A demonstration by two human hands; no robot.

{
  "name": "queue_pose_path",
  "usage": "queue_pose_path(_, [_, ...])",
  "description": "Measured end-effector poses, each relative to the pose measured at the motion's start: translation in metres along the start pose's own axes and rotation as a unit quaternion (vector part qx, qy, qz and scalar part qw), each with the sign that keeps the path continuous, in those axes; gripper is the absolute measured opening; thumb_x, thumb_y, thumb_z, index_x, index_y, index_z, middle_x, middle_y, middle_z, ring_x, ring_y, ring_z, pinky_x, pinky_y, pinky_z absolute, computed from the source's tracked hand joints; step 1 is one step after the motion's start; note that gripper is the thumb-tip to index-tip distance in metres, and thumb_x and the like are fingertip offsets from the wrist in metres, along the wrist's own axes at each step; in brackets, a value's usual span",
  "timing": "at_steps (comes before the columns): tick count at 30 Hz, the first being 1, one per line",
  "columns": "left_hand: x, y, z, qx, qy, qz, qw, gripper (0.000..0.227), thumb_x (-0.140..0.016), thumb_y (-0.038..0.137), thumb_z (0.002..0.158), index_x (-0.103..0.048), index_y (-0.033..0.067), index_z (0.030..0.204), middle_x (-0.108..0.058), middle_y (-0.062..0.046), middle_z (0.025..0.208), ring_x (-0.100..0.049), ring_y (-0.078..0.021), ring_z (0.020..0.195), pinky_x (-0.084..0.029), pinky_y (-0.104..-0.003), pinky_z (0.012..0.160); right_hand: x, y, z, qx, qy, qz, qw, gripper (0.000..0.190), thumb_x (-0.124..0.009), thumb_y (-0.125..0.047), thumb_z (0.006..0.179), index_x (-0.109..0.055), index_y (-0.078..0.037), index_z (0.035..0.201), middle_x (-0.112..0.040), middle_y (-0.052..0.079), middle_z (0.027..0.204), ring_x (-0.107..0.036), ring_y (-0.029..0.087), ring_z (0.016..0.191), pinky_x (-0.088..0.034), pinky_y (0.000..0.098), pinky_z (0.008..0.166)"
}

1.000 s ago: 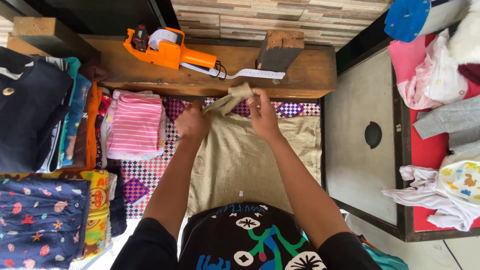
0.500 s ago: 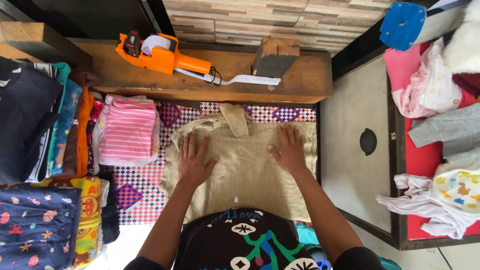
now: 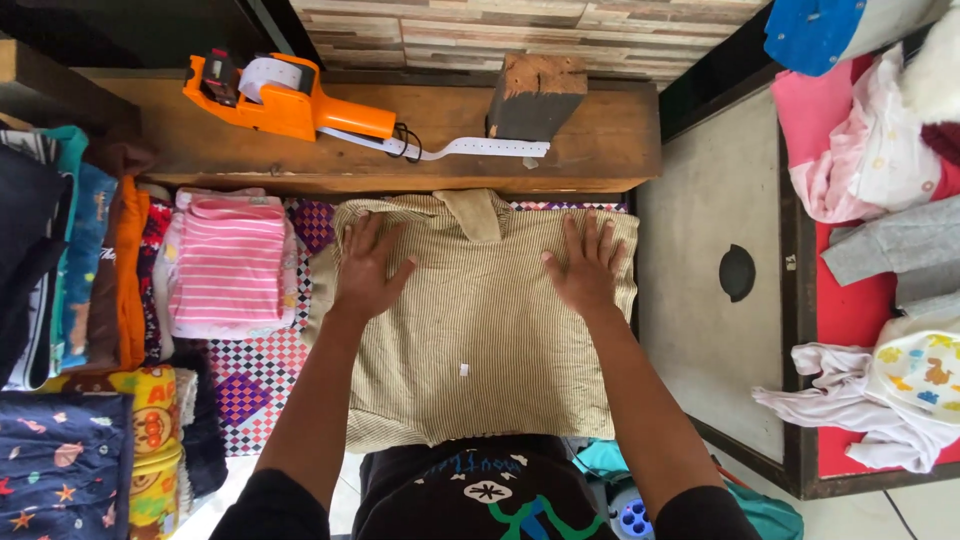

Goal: Folding and stacking different types of garments, including a patterned blue shirt, a tan ribbed top, and a grey sweatshirt.

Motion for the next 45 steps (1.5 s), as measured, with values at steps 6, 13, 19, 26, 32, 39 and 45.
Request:
queue_pose_path(6, [0.025,-0.013,-0.061,0.019,0.182,0.052,0.982,0.053,-0.07,0.038,0.093,-0.059,0.0067,0.135,-0.05,-0.014,0.126,-0.059,-0.0333,0.113,-0.051,-0.044,0.093,-0.011,-0.047,-0.073,0.12,0.107,0.035,0.986,0.08,-0.046,-0.056,0.102,-0.014,-0.02,0.166,-0.008,0.021,0.17,-0.006,0.049,0.154,-0.013,0.0713,0.117])
queue_pose_path(13, [0.018,-0.027,-0.088,0.12,0.048,0.177,0.976,0.081,-0.047,0.059,0.099,-0.034,0.0104,0.163,-0.035,-0.022,0.161,-0.03,-0.0458,0.147,-0.025,-0.06,0.117,-0.04,-0.013,-0.08,0.133,0.105,0.014,0.986,0.084,-0.043,-0.068,0.099,-0.018,-0.026,0.166,-0.009,0.015,0.171,-0.001,0.044,0.155,-0.001,0.0674,0.119])
queue_pose_path(19, [0.011,-0.019,-0.105,0.135,-0.026,0.123,0.983,0.078,-0.05,0.058,0.099,-0.033,0.0141,0.161,-0.026,-0.02,0.166,-0.016,-0.0419,0.155,-0.014,-0.063,0.121,-0.035,-0.02,-0.089,0.132,0.062,0.034,0.989,0.078,-0.043,-0.062,0.102,-0.016,-0.026,0.165,-0.007,0.016,0.171,-0.001,0.043,0.156,-0.002,0.0659,0.121])
queue_pose_path(26, [-0.001,0.038,-0.201,-0.053,-0.214,0.057,0.974,0.057,-0.088,0.051,0.065,-0.066,0.0235,0.11,-0.056,0.003,0.106,-0.06,-0.0203,0.107,-0.047,-0.042,0.097,-0.082,0.002,-0.164,0.224,-0.044,0.047,0.973,0.032,-0.064,-0.045,0.092,-0.061,-0.027,0.117,-0.057,-0.002,0.112,-0.059,0.021,0.115,-0.049,0.0428,0.097])
queue_pose_path(32, [0.006,0.045,-0.24,-0.066,-0.35,0.118,0.927,0.052,-0.083,0.041,0.075,-0.064,0.0237,0.12,-0.058,0.002,0.117,-0.049,-0.0228,0.127,-0.037,-0.046,0.109,-0.088,0.007,-0.205,0.314,-0.074,0.044,0.946,0.048,-0.084,-0.054,0.076,-0.057,-0.022,0.1,-0.05,0.001,0.118,-0.051,0.03,0.12,-0.048,0.0464,0.095])
queue_pose_path(39, [0.022,0.037,-0.237,0.008,-0.278,-0.036,0.96,0.013,-0.068,0.017,0.091,-0.072,0.0184,0.103,-0.072,0.0,0.095,-0.069,-0.0225,0.104,-0.053,-0.04,0.092,-0.089,0.015,-0.209,0.321,-0.058,0.058,0.944,0.009,-0.071,-0.018,0.084,-0.066,-0.017,0.091,-0.058,0.007,0.118,-0.056,0.036,0.119,-0.052,0.046,0.088])
queue_pose_path(45, [0.059,0.038,-0.169,0.156,-0.238,-0.127,0.95,0.024,-0.065,0.023,0.096,-0.066,0.0164,0.119,-0.076,-0.017,0.107,-0.07,-0.0384,0.109,-0.056,-0.052,0.092,-0.008,0.004,-0.181,0.189,-0.082,0.177,0.962,0.025,-0.062,-0.01,0.087,-0.066,-0.013,0.112,-0.074,0.018,0.099,-0.07,0.043,0.1,-0.055,0.0542,0.083])
Point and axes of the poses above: each hand's wrist, its own z-axis towards the middle knuckle, its own x-axis out of the back of the hand, y = z × x, the point moved 9 cm from there along z, towards the middle knuckle
